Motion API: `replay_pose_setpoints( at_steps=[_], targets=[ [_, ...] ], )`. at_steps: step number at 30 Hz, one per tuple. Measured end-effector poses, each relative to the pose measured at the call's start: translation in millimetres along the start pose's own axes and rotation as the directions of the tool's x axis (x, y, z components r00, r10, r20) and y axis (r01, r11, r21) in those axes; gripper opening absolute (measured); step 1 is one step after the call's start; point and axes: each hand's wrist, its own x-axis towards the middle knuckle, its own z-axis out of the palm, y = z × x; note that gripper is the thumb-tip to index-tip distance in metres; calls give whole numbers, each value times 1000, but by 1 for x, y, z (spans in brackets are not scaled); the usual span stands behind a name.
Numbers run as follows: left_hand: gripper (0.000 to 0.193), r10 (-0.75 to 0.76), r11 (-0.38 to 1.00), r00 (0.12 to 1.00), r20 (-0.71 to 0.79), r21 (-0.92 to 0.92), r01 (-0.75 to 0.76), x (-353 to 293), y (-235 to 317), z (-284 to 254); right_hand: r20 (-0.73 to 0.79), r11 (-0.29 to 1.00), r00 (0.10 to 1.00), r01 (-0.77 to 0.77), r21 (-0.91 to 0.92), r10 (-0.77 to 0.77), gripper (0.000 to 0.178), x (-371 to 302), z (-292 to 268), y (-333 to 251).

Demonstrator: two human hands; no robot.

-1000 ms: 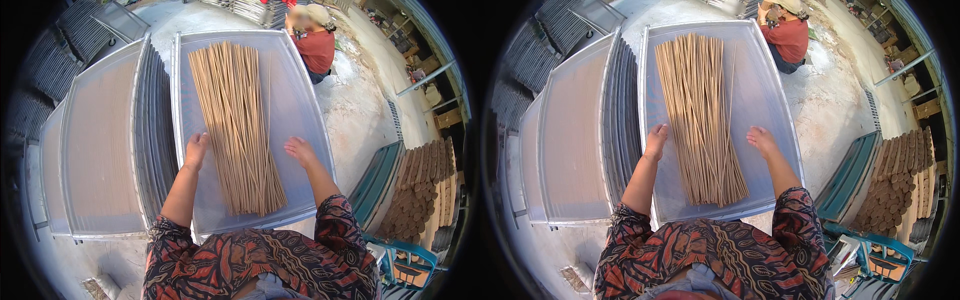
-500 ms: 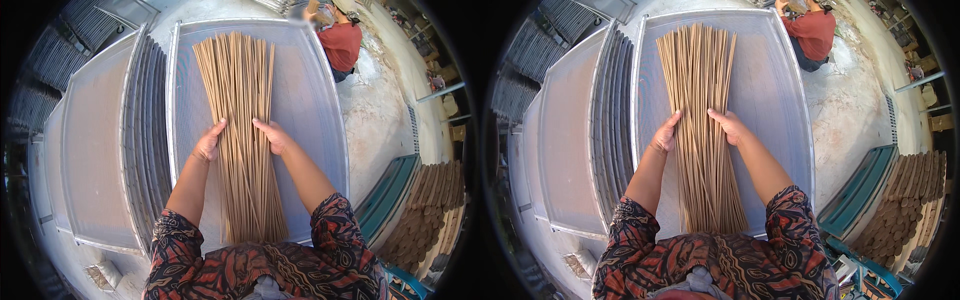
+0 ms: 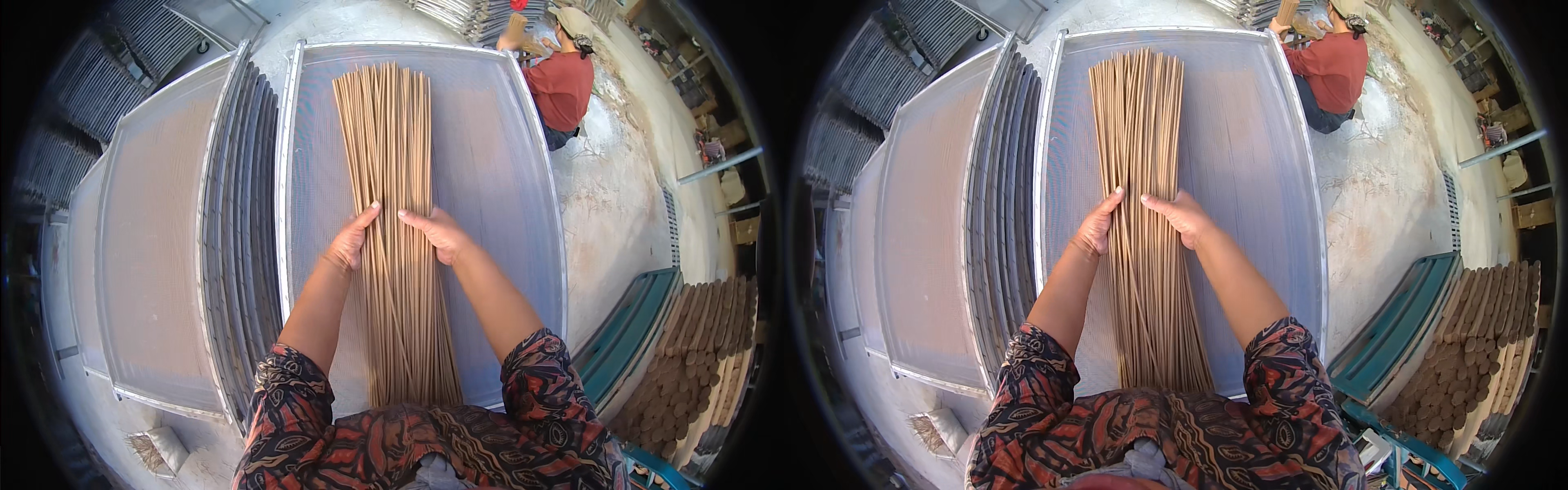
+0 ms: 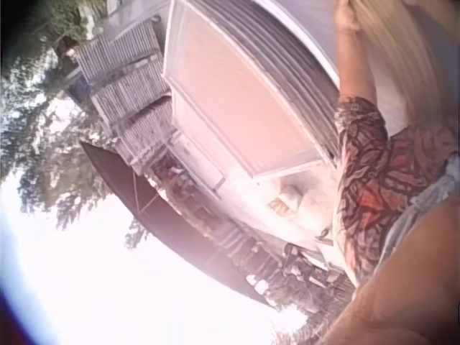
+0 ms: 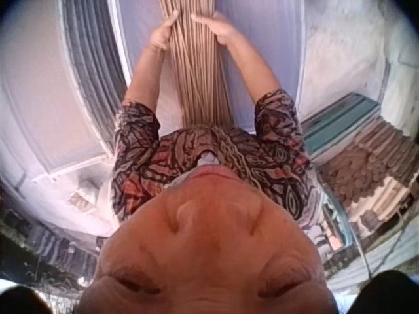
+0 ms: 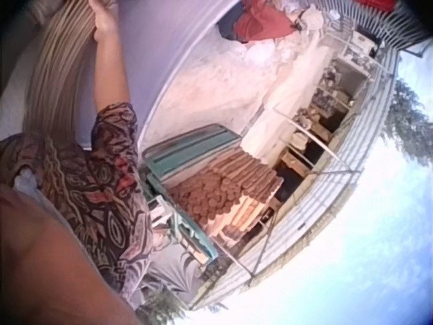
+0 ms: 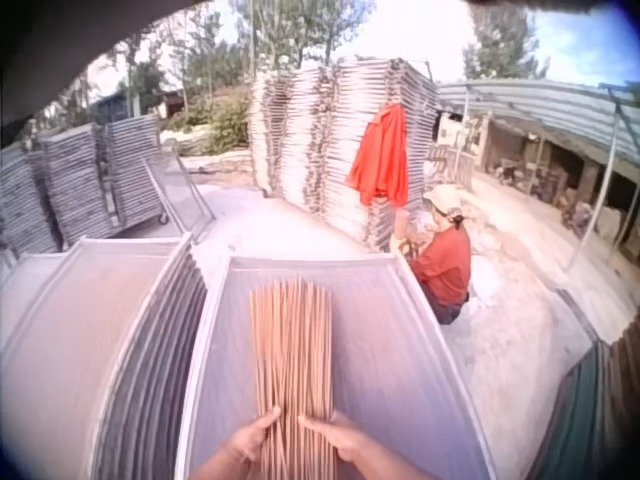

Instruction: The person gathers bundles of thin wooden sticks, aligns them, and secures them with rubber bands. The person then places the finished bundles onto a nearby cart and retrieves new sticks from a metal tray to repeat the process.

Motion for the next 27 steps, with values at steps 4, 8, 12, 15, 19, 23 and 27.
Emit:
replay_pose_setpoints(
  at_steps=[4,8,12,15,19,23,27],
  targets=[
    [55,131,989,991,10,67,-131,-17,11,32,-83,999,996,19,-39,-22,54,-12,9,-10],
    [53,239,967,970,37,84,-241,-43,27,59,8,985,985,174,-1,-174,49,-35,23,-30],
    [55,353,929,930,100,79,-362,-73,52,91,77,931,928,364,17,-364,43,-66,50,-71],
    [55,451,880,861,234,41,-472,-98,73,125,135,858,850,514,-2,-509,44,-102,71,-113],
    [48,597,779,725,343,-32,-627,-146,90,161,122,712,729,684,-159,-673,50,-135,97,-147],
    [44,721,662,563,404,-160,-732,-183,80,196,80,429,656,575,-697,-750,59,-215,118,-181],
    [56,784,594,451,427,-301,-746,-218,47,224,137,199,608,452,-870,-782,69,-300,131,-184]
  ],
)
